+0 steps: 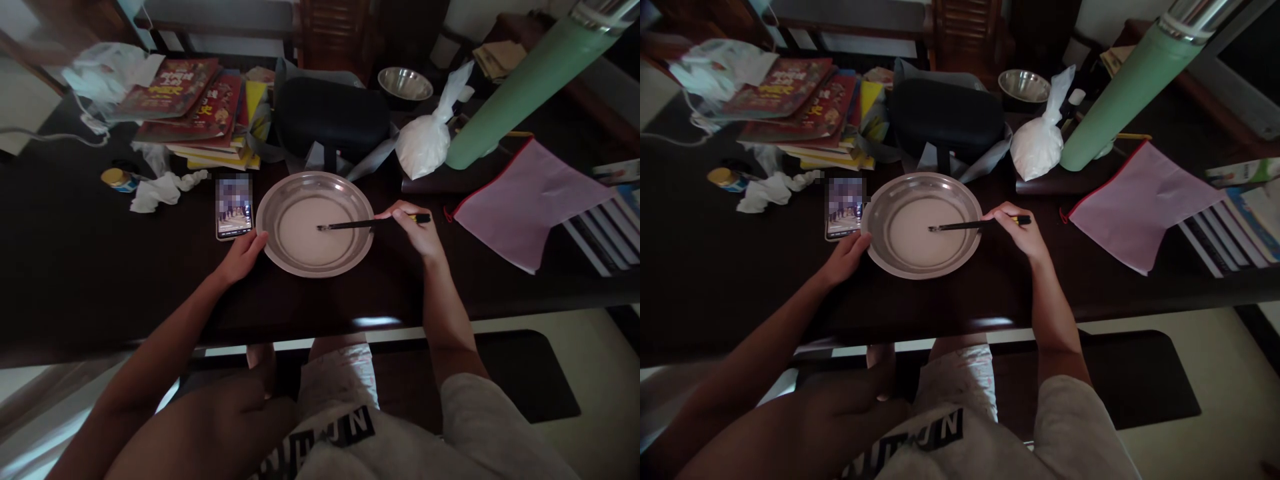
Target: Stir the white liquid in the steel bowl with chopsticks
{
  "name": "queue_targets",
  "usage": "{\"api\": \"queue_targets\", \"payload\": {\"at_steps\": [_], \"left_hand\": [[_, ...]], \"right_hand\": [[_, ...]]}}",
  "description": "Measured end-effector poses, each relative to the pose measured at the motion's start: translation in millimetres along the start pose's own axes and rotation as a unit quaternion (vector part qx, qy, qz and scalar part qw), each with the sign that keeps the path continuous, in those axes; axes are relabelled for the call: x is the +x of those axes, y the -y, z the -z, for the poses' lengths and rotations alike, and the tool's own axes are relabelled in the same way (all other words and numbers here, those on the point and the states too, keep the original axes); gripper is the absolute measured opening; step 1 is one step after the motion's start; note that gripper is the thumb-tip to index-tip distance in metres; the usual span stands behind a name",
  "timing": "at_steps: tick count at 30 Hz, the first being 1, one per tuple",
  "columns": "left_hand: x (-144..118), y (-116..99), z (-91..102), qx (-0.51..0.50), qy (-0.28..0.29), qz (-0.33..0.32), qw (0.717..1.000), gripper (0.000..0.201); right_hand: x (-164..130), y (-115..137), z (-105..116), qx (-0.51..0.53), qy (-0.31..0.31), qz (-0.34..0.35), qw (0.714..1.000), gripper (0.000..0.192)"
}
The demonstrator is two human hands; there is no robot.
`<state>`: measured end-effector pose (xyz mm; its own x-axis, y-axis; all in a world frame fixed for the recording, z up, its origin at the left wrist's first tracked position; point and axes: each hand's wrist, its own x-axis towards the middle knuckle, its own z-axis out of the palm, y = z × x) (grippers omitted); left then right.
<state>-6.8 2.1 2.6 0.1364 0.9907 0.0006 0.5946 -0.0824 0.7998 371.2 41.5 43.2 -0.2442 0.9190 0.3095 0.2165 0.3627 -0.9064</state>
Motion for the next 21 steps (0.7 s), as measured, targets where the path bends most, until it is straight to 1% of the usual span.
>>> {"api": "queue_targets", "payload": {"at_steps": [2,6,7,9,11,13,15,16,17,20,21], "left_hand": [[0.0,0.1,-0.1,-0.012,0.003,-0.008,1.000,0.073],[0.5,2.2,-0.5,-0.017,-0.001,-0.010,1.000,0.072],[0.7,2.7,-0.7,-0.016,-0.003,-0.008,1.000,0.072],[0.9,3.1,-0.8,-0.016,-0.003,-0.005,1.000,0.073],[0.8,2.5,-0.7,-0.018,-0.002,-0.005,1.000,0.074],[0.5,1.4,-0.4,-0.020,0.001,-0.005,1.000,0.075],[0.3,0.6,-0.1,-0.021,0.002,-0.004,1.000,0.075],[0.2,0.5,0.0,-0.020,0.000,-0.004,1.000,0.075],[0.2,0.5,0.0,-0.019,-0.002,-0.004,1.000,0.074],[0.4,0.8,0.0,-0.020,-0.001,-0.007,1.000,0.074],[0.5,0.7,0.0,-0.019,0.000,-0.007,1.000,0.075]], "right_hand": [[-0.3,0.5,0.5,0.000,-0.001,-0.006,1.000,0.029],[-0.3,-0.8,-0.7,0.008,0.050,-0.005,0.999,0.026],[-0.1,-1.2,-0.7,0.009,0.045,-0.004,0.999,0.024],[0.1,-1.4,0.1,0.010,0.013,-0.005,1.000,0.024],[0.1,-1.3,1.0,0.012,-0.009,-0.009,1.000,0.027],[0.1,-1.1,0.9,0.011,0.008,-0.008,1.000,0.029],[0.2,-1.2,0.2,0.007,0.040,-0.005,0.999,0.027],[0.3,-1.4,-0.1,0.005,0.046,-0.003,0.999,0.026],[0.4,-1.5,-0.2,0.004,0.040,-0.003,0.999,0.026],[0.5,-1.9,0.6,0.006,-0.005,-0.010,1.000,0.028],[0.5,-1.9,0.7,0.007,-0.012,-0.012,1.000,0.029]]}}
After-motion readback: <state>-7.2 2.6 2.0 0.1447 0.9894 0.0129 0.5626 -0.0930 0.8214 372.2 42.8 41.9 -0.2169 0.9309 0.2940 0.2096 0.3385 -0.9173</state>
